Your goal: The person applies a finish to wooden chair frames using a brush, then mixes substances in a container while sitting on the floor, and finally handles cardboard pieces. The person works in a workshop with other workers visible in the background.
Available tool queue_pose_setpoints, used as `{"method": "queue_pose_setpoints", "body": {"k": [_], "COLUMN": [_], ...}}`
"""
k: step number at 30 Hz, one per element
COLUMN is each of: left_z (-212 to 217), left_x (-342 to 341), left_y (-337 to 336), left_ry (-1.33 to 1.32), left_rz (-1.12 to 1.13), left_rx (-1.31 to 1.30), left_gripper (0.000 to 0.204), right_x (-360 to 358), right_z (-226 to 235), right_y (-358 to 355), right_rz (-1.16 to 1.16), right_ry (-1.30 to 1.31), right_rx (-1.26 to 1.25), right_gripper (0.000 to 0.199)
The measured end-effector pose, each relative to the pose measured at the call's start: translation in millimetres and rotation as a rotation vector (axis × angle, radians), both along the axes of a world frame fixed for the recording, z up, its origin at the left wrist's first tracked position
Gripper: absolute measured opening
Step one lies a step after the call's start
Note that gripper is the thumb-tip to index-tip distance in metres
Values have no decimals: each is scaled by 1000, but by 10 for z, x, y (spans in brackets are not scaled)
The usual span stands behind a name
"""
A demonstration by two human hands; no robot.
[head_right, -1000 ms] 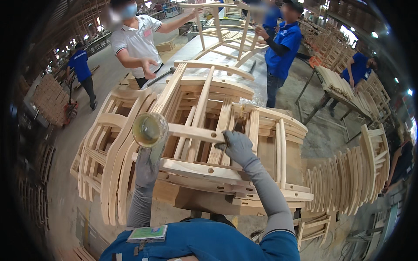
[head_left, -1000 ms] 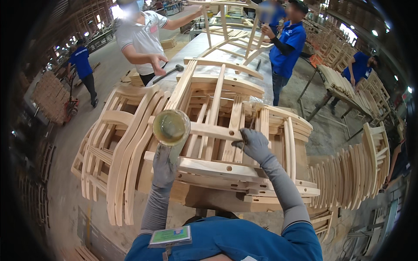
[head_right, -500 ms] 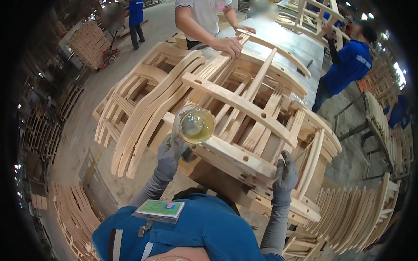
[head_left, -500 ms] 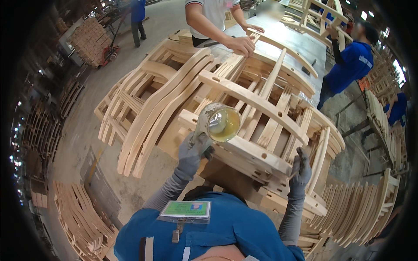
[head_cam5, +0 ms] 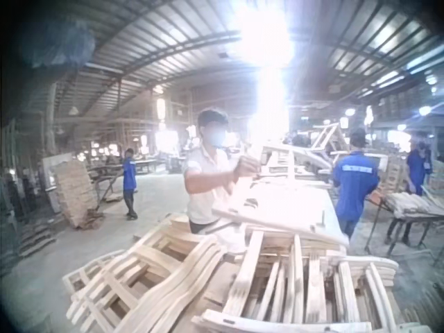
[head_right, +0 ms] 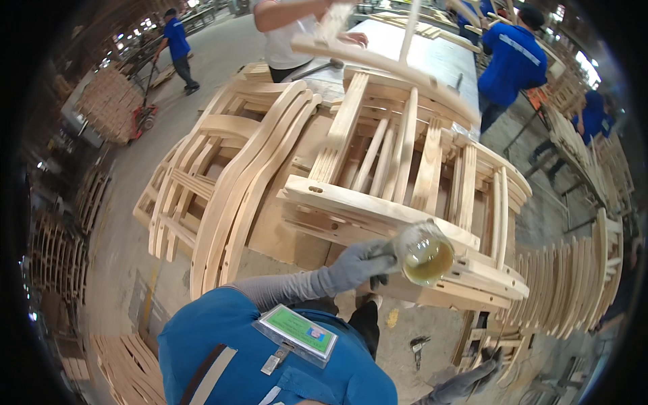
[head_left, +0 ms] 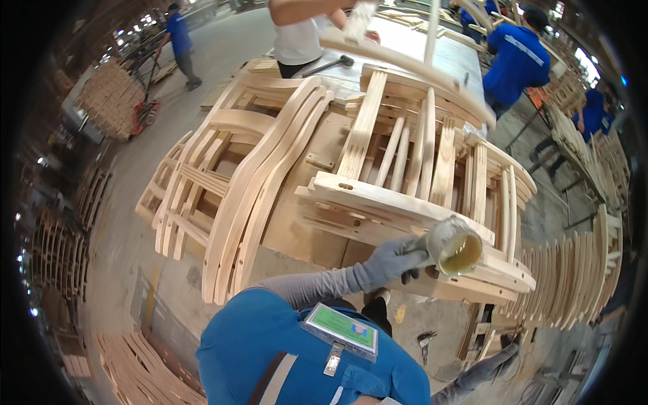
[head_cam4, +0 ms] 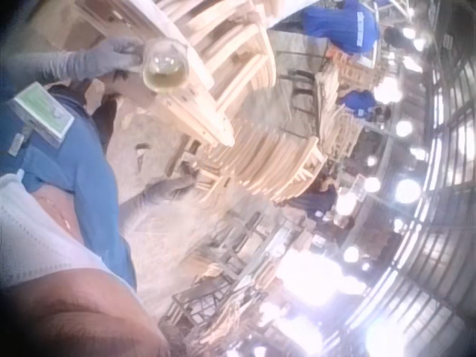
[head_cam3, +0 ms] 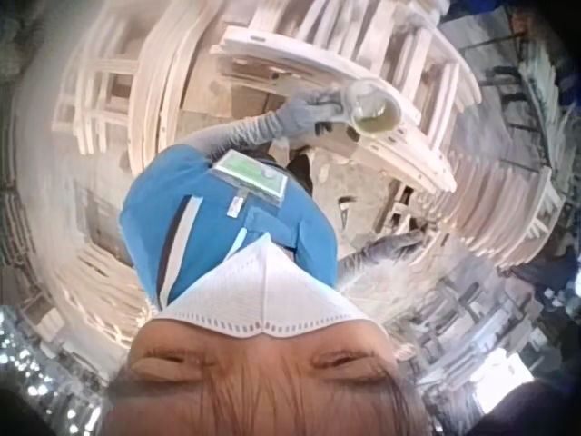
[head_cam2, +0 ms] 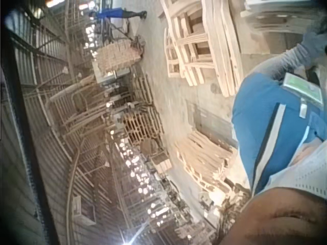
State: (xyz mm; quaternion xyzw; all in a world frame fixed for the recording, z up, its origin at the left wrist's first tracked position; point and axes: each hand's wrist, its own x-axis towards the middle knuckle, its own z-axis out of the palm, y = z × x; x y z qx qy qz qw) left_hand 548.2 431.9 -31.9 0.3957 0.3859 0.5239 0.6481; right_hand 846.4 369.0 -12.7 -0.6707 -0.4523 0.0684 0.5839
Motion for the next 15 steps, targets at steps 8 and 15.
{"method": "queue_pose_setpoints", "body": {"k": [8, 15], "left_z": [-237, -467], "left_x": [125, 234], "left_y": [-663, -1159], "left_ry": [16, 91], "left_rz": [-293, -292], "left_rx": [-128, -60], "left_gripper": [26, 18], "right_x": [-732, -720], "right_z": [178, 156], "right_y": [-1282, -1967], "right_rz": [-309, -279], "right_ry": [144, 18], "right_rx": [-75, -24], "right_gripper": [26, 26]}}
